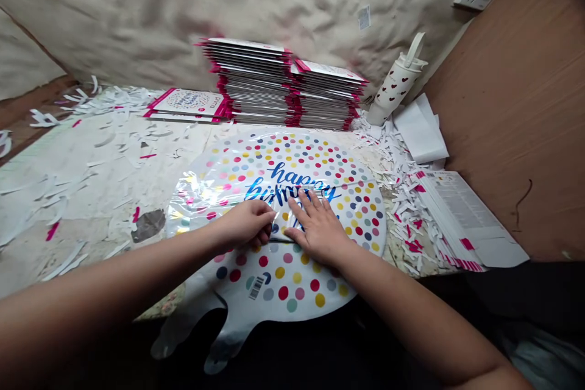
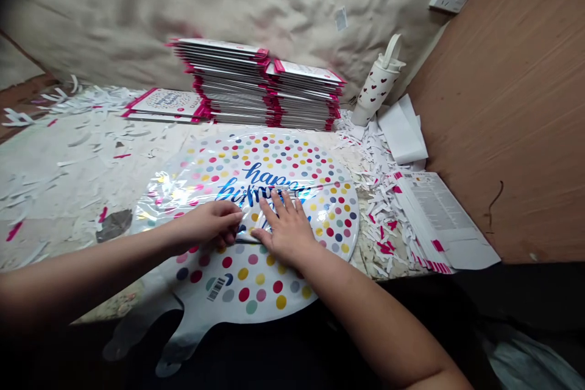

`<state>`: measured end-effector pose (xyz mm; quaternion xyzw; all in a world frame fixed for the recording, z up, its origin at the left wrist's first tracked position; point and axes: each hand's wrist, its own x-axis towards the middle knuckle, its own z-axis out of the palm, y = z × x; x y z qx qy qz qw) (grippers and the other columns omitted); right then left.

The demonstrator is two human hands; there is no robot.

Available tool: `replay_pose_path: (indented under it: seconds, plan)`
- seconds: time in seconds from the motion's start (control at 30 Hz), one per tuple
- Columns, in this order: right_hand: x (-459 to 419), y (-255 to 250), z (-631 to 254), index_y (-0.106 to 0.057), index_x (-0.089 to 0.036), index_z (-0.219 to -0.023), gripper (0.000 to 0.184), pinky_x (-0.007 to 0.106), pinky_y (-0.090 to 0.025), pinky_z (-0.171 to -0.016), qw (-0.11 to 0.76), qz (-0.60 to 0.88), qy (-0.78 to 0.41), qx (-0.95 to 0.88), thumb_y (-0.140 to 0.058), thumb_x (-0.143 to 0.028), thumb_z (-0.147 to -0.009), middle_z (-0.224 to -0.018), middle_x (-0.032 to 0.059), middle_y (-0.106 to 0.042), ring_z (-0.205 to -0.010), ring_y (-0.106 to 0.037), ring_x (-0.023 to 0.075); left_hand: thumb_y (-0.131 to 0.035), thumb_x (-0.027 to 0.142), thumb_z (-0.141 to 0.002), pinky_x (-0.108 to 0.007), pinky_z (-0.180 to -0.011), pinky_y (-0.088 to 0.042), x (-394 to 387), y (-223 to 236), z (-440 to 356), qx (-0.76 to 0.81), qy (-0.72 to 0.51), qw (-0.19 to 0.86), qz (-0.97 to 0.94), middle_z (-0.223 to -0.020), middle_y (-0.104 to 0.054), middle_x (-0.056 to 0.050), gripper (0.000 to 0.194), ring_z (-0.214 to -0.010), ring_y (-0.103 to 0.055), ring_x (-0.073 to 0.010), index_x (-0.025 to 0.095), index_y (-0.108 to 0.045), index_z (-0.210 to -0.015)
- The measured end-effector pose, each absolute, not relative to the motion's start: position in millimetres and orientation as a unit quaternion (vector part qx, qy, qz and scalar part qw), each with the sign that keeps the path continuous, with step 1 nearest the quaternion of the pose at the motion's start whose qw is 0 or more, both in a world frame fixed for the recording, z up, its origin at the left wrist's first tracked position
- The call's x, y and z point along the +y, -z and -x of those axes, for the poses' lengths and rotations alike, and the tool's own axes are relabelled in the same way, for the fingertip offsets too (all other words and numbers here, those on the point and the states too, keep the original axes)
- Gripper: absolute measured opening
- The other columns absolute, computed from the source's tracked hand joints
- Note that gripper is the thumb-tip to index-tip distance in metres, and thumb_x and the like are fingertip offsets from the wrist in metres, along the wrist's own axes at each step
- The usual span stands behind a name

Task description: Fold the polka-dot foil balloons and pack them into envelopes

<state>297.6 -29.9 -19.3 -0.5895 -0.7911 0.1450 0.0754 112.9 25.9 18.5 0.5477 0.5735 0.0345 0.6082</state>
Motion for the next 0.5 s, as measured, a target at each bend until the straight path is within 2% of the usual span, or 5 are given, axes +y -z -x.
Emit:
replay_pose_path:
  seconds: [0.13,0.23,0.33,0.43,0.5]
  plan:
    - [-25,27,-297,-0.017,-0.034,-0.142,0.067,0.053,-0.005,-0.109,0.067,0.596,-0.186,-0.779,-0.026,-0.066,-0.085,-0.152,0.0036,-0.004,-0.137,0.004,0.0314,-0.064,0.041,-0.073,-0.032,-0.073,-0.055,19,-29,-95,0.556,-0.127,0.703,-0.424,-0.108,-0.063,-0.013,0.037,-0.095,-0.064,-0.0235,0.017,-0.053,-0.099]
    - [-24,22,-297,-0.018,-0.031,-0.143,0.068,0.053,-0.004,-0.109,0.078,0.583,-0.198,-0.784,-0.025,-0.066,-0.085,-0.152,0.0051,-0.003,-0.137,0.004,0.032,-0.066,0.046,-0.07,-0.031,-0.062,-0.055,26,-24,-104,0.56,-0.061,0.691,-0.454,-0.088,-0.066,-0.01,0.038,-0.08,-0.067,-0.0236,0.016,-0.054,-0.09]
    - [-22,12,-321,-0.015,-0.031,-0.143,0.067,0.049,-0.013,-0.109,0.108,0.561,-0.21,-0.794,-0.03,-0.063,-0.086,-0.152,0.0031,-0.009,-0.138,-0.005,0.0282,-0.064,0.047,-0.07,-0.024,-0.044,-0.046,33,-20,-126,0.571,0.001,0.603,-0.557,-0.058,-0.06,0.0,0.034,-0.055,-0.063,-0.0194,0.017,-0.051,-0.082]
    - [-23,1,-389,-0.013,-0.026,-0.144,0.065,0.049,-0.022,-0.106,0.2,0.709,-0.095,-0.67,-0.034,-0.053,-0.089,-0.152,0.0061,-0.008,-0.138,-0.011,0.0261,-0.051,0.04,-0.079,-0.025,-0.052,-0.049,31,-29,-135,0.543,-0.044,0.574,-0.611,-0.074,-0.066,-0.003,0.027,-0.067,-0.064,-0.0192,0.017,-0.049,-0.092]
    - [-29,-3,-449,-0.015,-0.011,-0.143,0.076,0.058,-0.016,-0.103,0.162,0.856,0.005,-0.491,-0.046,-0.048,-0.084,-0.15,0.0191,-0.006,-0.137,-0.005,0.035,-0.045,0.036,-0.083,-0.028,-0.062,-0.052,27,-38,-130,0.496,-0.086,0.57,-0.649,-0.085,-0.067,-0.003,0.027,-0.077,-0.064,-0.0185,0.017,-0.046,-0.102]
